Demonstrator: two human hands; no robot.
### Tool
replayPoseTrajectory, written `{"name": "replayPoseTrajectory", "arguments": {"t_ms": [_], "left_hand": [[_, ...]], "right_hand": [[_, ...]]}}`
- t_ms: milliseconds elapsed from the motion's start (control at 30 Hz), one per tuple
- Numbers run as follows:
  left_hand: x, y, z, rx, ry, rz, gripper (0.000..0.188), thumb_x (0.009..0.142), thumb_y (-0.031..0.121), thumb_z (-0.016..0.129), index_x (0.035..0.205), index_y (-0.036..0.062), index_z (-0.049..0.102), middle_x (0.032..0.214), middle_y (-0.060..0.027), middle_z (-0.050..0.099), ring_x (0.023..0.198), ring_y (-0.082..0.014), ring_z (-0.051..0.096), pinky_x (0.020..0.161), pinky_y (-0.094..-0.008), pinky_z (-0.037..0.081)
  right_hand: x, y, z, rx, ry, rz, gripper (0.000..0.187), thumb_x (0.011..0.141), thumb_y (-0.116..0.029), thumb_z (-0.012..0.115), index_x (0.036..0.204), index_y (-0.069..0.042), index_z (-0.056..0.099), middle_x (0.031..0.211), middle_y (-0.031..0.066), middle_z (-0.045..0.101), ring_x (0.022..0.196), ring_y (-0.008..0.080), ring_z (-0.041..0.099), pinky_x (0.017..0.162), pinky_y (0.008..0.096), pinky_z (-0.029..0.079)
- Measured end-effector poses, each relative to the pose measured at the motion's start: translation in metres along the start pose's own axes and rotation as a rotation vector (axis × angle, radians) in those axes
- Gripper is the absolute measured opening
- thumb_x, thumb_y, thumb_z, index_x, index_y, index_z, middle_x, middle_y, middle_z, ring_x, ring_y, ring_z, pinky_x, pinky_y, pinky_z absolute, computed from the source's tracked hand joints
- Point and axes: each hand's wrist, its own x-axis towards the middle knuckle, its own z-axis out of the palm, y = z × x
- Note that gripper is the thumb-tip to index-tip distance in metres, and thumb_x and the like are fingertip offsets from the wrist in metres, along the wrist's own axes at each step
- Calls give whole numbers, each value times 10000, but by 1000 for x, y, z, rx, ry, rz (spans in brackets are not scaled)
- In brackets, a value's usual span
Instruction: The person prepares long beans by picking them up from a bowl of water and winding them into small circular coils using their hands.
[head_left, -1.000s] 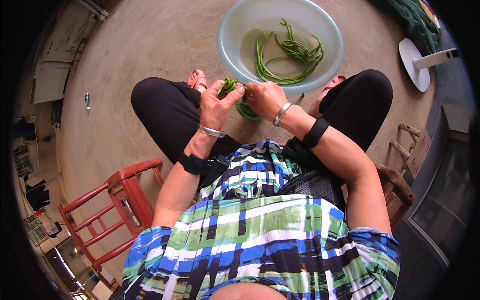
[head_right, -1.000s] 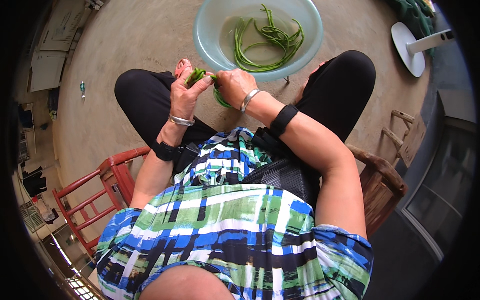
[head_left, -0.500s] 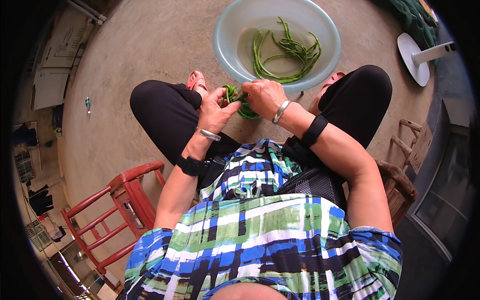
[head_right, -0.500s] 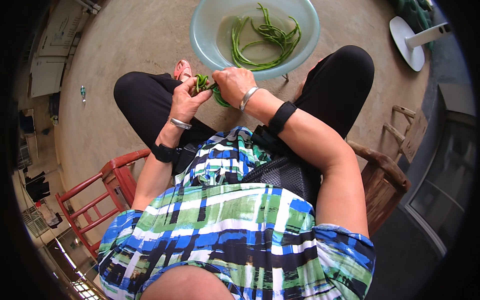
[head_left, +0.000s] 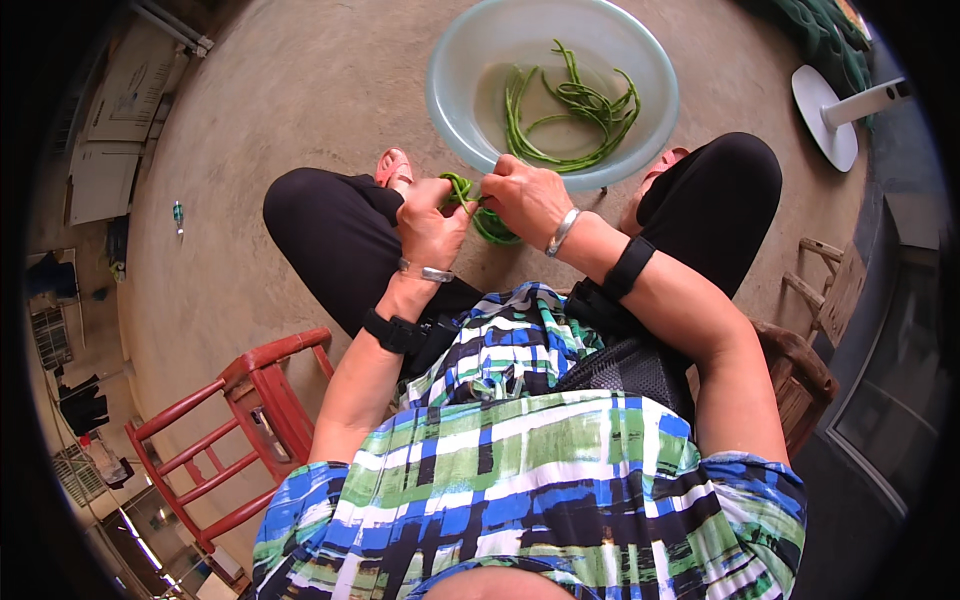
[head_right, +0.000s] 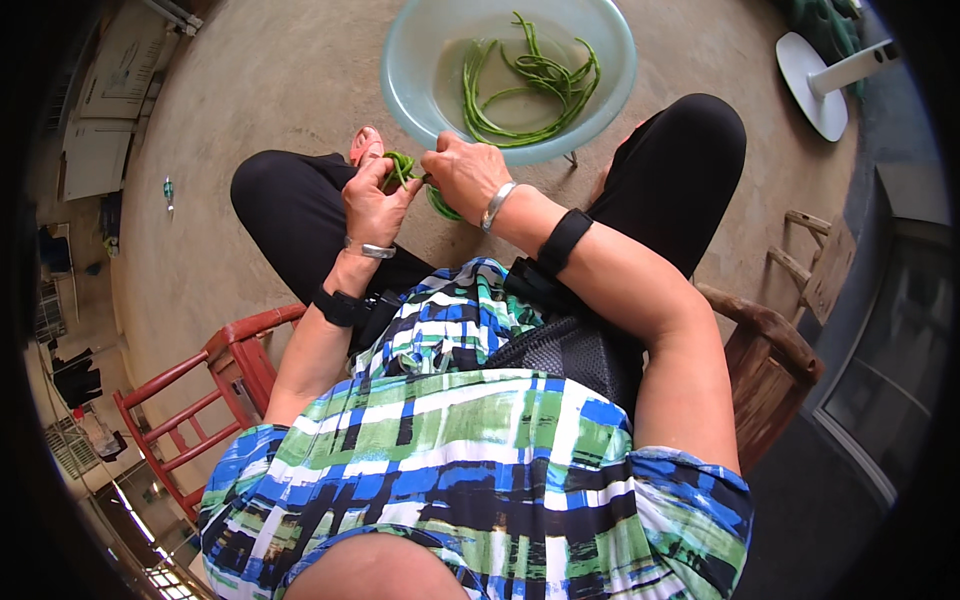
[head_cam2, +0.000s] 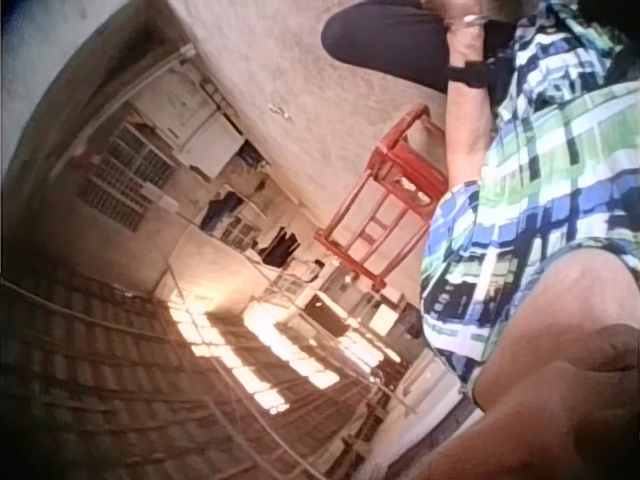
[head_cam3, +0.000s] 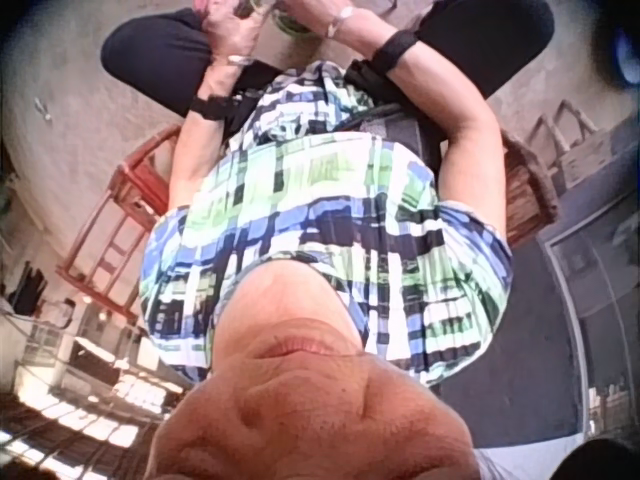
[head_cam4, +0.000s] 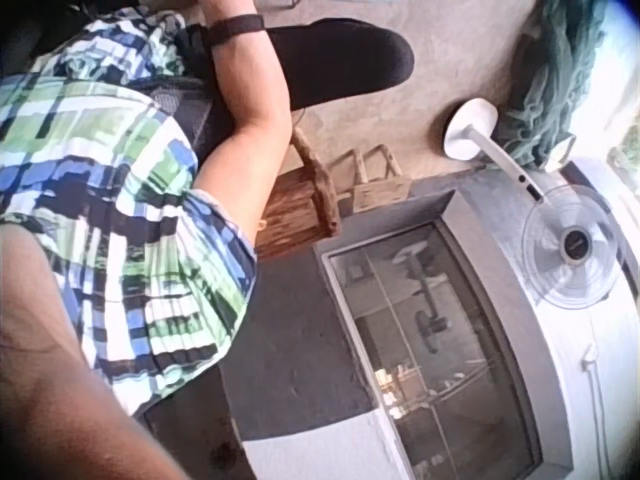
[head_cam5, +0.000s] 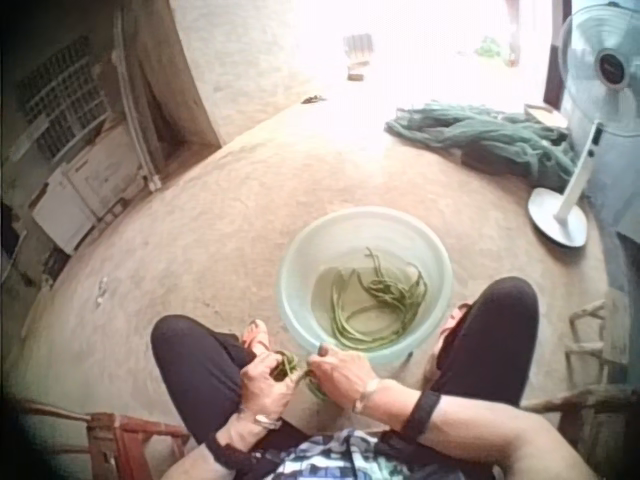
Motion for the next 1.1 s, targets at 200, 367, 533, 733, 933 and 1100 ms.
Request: {"name": "replayPoseTrajectory", "arguments": {"t_ms": [200,367,533,733,933,1100], "left_hand": [[0,0,-3,-139,-35,58,154,743,-3,708,853,-46,609,810,-40,601,720,-82,546,650,-223,449],[0,-12,3,-130,-18,41,131,750,-19,704,841,-47,615,809,-21,600,729,-69,543,660,-210,448],[1,-16,18,-346,20,-31,168,689,-34,698,837,-22,620,773,-10,615,697,-67,563,631,-209,456],[0,12,9,-383,-84,-97,129,747,28,710,833,-23,628,721,21,613,641,-28,534,581,-186,441],[-1,-1,8,-385,-114,-167,161,778,100,704,827,-29,620,692,20,605,622,-24,517,547,-189,421],[-1,2,6,-369,-185,-183,162,788,113,688,829,-27,618,689,14,602,613,-27,510,540,-193,414]], "right_hand": [[2,1,4,-25,-97,76,86,750,-158,620,810,-97,634,852,111,612,757,306,631,627,410,500],[0,0,1,111,-15,68,139,726,-175,674,811,-78,621,808,105,602,751,325,611,639,406,489],[3,0,0,131,-22,91,126,732,-183,648,783,-69,630,801,130,628,762,322,628,644,422,502],[6,-1,-3,-80,-95,141,95,754,-160,587,768,-74,625,768,134,634,795,314,635,647,423,508],[6,12,-7,220,-99,155,241,659,-130,707,885,-61,657,760,125,654,732,300,636,651,381,506],[6,9,1,179,-39,113,181,677,-144,680,830,-54,646,736,139,638,729,325,629,653,402,503]]}}
